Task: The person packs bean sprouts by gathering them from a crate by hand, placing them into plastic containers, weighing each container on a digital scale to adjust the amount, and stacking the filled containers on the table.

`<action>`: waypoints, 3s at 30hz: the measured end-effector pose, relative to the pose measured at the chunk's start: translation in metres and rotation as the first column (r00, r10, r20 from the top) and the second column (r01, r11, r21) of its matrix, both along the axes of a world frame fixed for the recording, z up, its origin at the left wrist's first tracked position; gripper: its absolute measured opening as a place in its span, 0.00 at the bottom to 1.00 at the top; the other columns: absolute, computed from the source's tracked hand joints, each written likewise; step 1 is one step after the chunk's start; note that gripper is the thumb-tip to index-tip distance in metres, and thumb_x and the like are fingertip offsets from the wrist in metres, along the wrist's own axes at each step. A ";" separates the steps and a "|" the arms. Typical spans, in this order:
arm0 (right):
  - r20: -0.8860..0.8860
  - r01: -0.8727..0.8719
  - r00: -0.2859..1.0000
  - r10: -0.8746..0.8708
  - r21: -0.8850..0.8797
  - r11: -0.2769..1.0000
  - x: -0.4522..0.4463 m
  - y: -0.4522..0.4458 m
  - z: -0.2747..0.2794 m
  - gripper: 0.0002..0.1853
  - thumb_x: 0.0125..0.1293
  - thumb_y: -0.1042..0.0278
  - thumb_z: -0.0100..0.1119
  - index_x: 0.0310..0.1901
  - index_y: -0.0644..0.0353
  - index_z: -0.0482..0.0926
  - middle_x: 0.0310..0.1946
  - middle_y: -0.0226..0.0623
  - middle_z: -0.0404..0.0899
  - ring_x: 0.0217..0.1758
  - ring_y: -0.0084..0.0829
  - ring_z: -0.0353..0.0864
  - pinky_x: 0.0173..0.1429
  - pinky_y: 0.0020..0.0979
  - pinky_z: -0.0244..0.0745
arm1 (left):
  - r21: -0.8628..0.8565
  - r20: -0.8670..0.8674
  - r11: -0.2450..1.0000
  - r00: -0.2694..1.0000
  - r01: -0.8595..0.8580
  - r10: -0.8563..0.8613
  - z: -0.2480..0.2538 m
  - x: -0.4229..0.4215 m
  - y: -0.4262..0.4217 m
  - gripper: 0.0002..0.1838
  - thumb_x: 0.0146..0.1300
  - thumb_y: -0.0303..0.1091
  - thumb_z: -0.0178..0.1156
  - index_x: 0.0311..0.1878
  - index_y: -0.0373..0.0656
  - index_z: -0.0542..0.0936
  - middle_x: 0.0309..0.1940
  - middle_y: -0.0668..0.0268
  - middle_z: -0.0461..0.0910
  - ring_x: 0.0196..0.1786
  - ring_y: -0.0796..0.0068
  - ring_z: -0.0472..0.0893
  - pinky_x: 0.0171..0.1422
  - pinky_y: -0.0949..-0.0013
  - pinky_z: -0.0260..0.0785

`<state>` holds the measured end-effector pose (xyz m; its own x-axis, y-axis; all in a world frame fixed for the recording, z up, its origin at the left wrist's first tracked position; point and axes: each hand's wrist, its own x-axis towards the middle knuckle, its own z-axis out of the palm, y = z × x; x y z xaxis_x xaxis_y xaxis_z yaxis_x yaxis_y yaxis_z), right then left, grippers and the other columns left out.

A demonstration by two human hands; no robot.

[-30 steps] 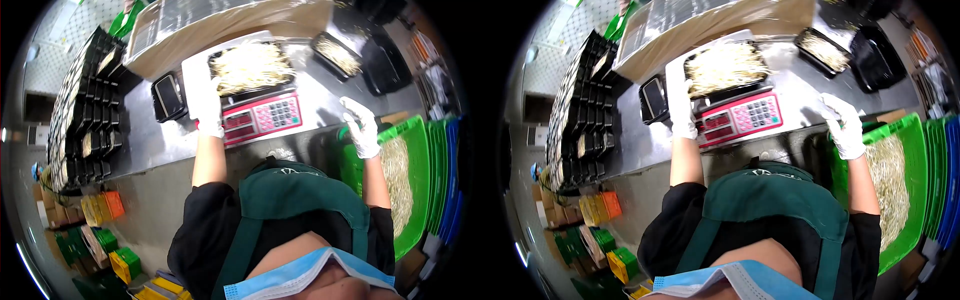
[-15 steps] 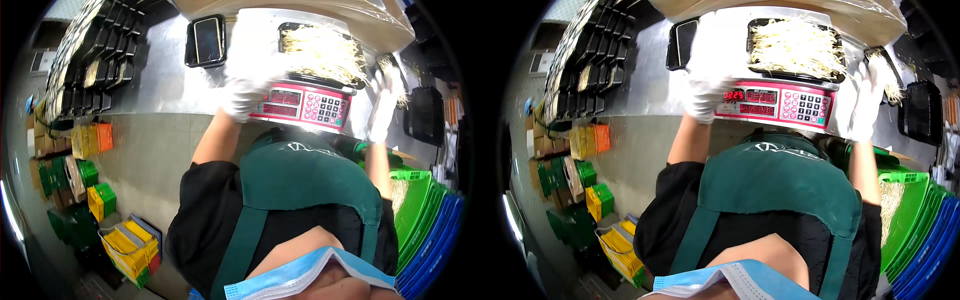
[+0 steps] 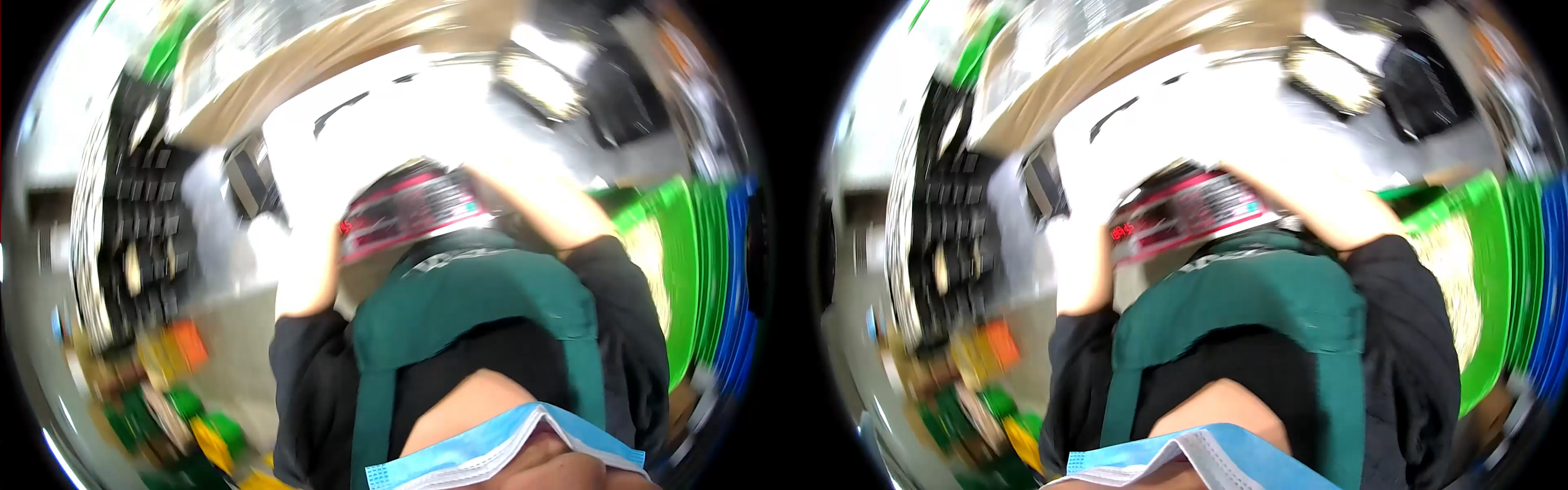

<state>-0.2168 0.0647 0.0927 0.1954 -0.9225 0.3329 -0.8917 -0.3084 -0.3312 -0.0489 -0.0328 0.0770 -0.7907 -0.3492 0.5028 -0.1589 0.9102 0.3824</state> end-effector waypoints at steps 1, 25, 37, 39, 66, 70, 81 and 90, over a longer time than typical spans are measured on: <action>0.055 0.134 0.990 -0.131 -0.058 0.989 -0.004 0.027 0.011 0.22 0.69 0.54 0.46 0.60 0.56 0.73 0.51 0.41 0.79 0.52 0.40 0.78 0.58 0.37 0.71 | -0.012 -0.074 0.998 0.995 0.064 -0.065 0.008 -0.008 0.006 0.31 0.48 0.48 0.70 0.54 0.42 0.78 0.54 0.57 0.78 0.58 0.59 0.75 0.67 0.59 0.61; -0.334 0.913 0.371 -0.867 0.300 0.276 -0.068 0.425 -0.183 0.29 0.60 0.44 0.56 0.55 0.59 0.74 0.26 0.42 0.78 0.34 0.42 0.77 0.42 0.41 0.71 | 0.305 0.244 0.952 0.963 0.033 -0.112 -0.006 -0.018 0.009 0.34 0.64 0.34 0.61 0.69 0.34 0.59 0.66 0.53 0.65 0.66 0.62 0.68 0.71 0.60 0.57; -0.612 0.939 0.282 -0.739 0.334 0.081 -0.075 0.415 -0.202 0.13 0.53 0.56 0.61 0.31 0.56 0.78 0.29 0.38 0.79 0.38 0.38 0.78 0.47 0.36 0.68 | 0.284 0.249 0.959 0.966 0.001 -0.074 0.000 -0.022 0.018 0.34 0.62 0.33 0.62 0.68 0.32 0.61 0.65 0.54 0.65 0.66 0.62 0.67 0.71 0.60 0.56; -0.564 0.900 0.337 -0.754 0.428 0.082 -0.081 0.421 -0.196 0.09 0.53 0.58 0.60 0.26 0.53 0.79 0.26 0.37 0.80 0.35 0.37 0.80 0.44 0.36 0.71 | 0.238 0.262 0.971 0.963 0.000 -0.064 0.000 -0.021 0.017 0.34 0.62 0.34 0.63 0.68 0.33 0.62 0.65 0.54 0.65 0.66 0.62 0.67 0.72 0.60 0.55; 0.953 0.845 -0.004 -0.302 0.164 0.508 -0.149 0.391 0.033 0.15 0.63 0.67 0.62 0.49 0.65 0.78 0.45 0.35 0.82 0.47 0.25 0.79 0.58 0.30 0.69 | -0.247 0.167 0.969 0.985 -0.010 0.053 0.030 -0.034 0.034 0.37 0.53 0.49 0.68 0.62 0.36 0.72 0.56 0.52 0.76 0.58 0.52 0.74 0.66 0.58 0.61; 0.952 0.633 0.142 -0.270 0.122 0.765 -0.162 0.268 0.068 0.12 0.64 0.68 0.61 0.47 0.62 0.78 0.38 0.29 0.81 0.47 0.21 0.78 0.57 0.26 0.69 | -0.287 0.034 0.958 0.999 -0.029 0.040 0.040 -0.024 0.031 0.36 0.55 0.50 0.66 0.62 0.37 0.71 0.53 0.51 0.77 0.54 0.47 0.75 0.63 0.56 0.63; -0.025 0.160 0.987 -0.160 0.306 0.938 -0.022 -0.013 0.064 0.17 0.58 0.57 0.62 0.45 0.57 0.81 0.40 0.43 0.81 0.43 0.37 0.80 0.49 0.34 0.74 | 0.701 -0.595 0.622 0.766 0.348 0.242 -0.018 0.002 -0.023 0.24 0.72 0.38 0.48 0.65 0.34 0.65 0.58 0.56 0.73 0.60 0.67 0.72 0.66 0.65 0.63; 0.406 -0.082 0.914 -0.006 0.199 0.977 -0.072 0.028 0.064 0.39 0.51 0.55 0.68 0.64 0.63 0.68 0.62 0.43 0.72 0.65 0.38 0.69 0.70 0.37 0.58 | 0.515 -0.258 0.857 0.950 -0.018 0.175 -0.011 0.041 0.013 0.15 0.67 0.37 0.56 0.53 0.41 0.77 0.40 0.62 0.80 0.39 0.64 0.79 0.46 0.65 0.72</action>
<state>-0.2887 0.0927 0.1572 0.1223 -0.9735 0.1930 -0.6582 -0.2251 -0.7184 -0.0080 -0.0195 0.0662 -0.5886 -0.6816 0.4347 -0.0484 0.5665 0.8226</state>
